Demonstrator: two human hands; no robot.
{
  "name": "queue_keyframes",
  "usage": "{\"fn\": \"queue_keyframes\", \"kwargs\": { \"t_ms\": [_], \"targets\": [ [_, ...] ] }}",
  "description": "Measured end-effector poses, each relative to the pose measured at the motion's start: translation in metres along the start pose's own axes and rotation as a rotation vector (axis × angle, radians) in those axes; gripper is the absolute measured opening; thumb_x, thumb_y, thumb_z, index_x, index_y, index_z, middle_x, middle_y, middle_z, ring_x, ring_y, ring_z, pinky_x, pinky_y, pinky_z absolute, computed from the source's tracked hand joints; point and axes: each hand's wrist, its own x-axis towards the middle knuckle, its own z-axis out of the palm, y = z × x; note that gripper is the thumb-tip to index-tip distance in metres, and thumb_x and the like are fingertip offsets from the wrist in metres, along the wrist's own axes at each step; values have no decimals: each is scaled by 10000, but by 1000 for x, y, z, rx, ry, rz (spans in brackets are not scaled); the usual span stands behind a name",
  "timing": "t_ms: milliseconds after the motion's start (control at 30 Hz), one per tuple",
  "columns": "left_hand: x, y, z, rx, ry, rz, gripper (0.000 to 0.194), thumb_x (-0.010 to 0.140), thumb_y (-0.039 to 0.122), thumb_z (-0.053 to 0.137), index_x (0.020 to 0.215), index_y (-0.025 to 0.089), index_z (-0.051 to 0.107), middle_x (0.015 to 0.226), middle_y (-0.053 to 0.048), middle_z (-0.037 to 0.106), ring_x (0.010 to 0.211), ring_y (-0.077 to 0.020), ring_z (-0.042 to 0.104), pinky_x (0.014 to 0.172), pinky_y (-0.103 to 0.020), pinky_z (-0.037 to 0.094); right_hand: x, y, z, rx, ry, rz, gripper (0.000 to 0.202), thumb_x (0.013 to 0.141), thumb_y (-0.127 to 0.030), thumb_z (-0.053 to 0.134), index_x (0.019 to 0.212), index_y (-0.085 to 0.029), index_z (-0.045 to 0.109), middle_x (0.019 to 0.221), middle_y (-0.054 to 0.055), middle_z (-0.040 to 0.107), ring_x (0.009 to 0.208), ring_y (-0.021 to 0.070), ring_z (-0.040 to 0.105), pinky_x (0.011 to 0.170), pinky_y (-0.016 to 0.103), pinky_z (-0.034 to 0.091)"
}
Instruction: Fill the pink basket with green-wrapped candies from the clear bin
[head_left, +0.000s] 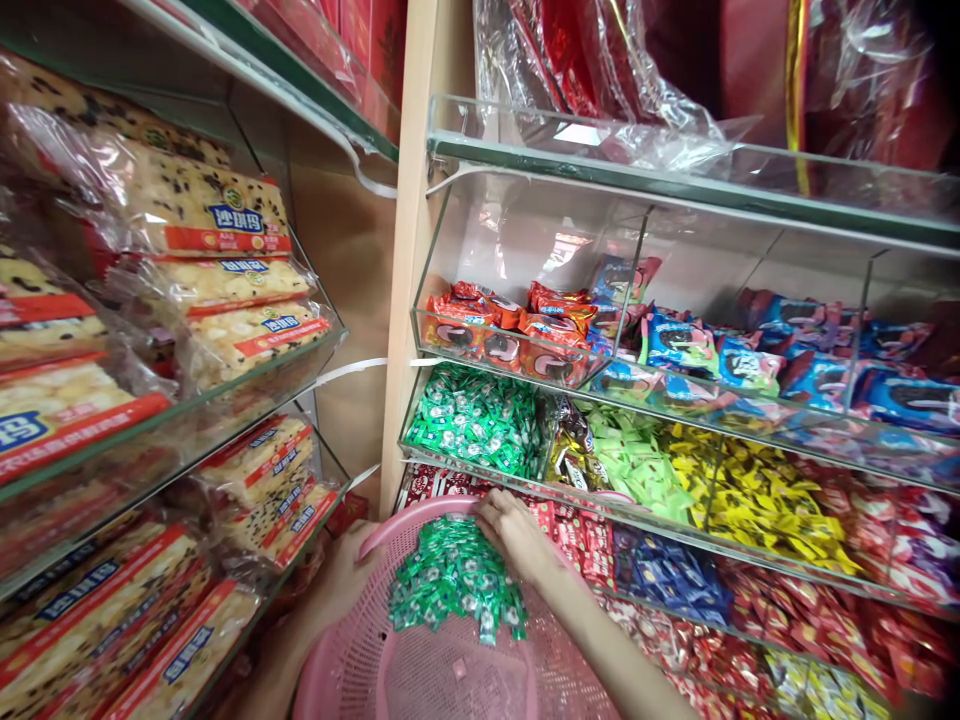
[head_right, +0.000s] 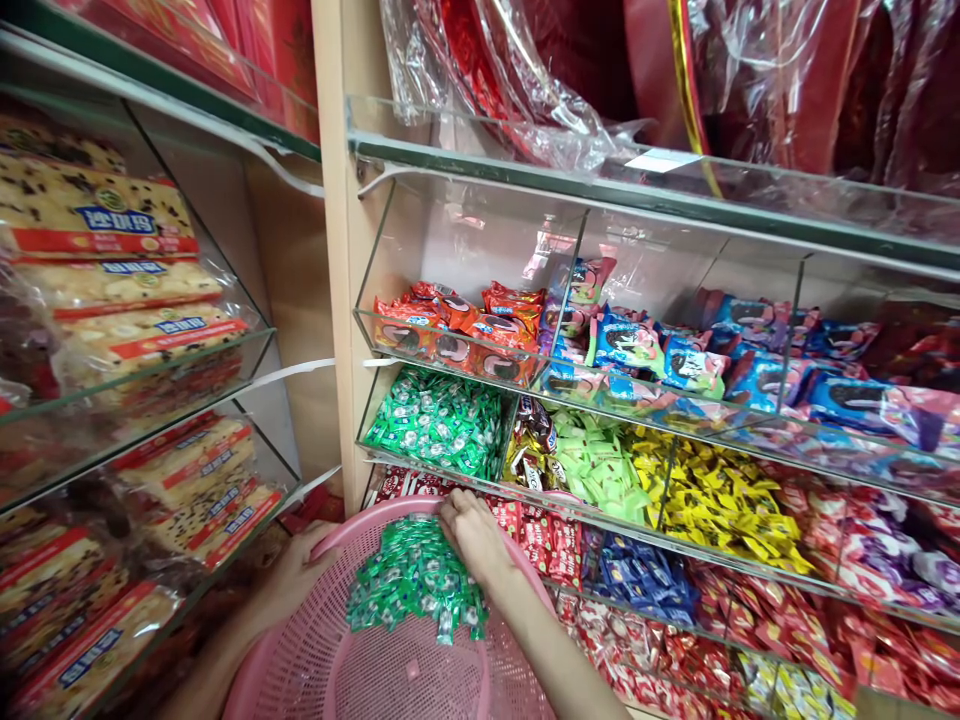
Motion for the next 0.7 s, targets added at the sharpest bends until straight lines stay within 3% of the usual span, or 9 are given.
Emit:
{"fn": "queue_keyframes", "kwargs": {
  "t_ms": [100,400,600,700],
  "targets": [
    [0,-1,0,1,-11,8,225,777,262,486,849,135,657,825,-46,633,825,-223,595,768,-322,454,-2,4,0,16,4,-8,217,919,-293,425,1061,-213,568,987,54,545,906,181,493,755,275,384],
    [1,-6,2,-25,15,7,205,761,254,518,835,139,671,817,-40,645,813,-217,600,764,-318,456,-1,-6,-4,-64,12,37,149,899,-304,465,935,-192,557,967,64,552,887,197,520,744,302,400],
    [0,1,0,-27,5,9,209,764,247,508,832,140,674,805,-49,643,808,-220,605,768,-323,461,6,-37,-57,6,126,-112,232,939,-333,368,917,-196,555,875,52,559,832,169,537,740,280,410],
    [0,3,0,-20,3,5,215,764,259,513,842,146,678,806,-48,644,817,-225,606,773,-328,464,24,-39,-86,-23,207,-40,227,944,-272,352,899,-195,560,855,53,574,821,161,545,708,257,402]
  ]
}}
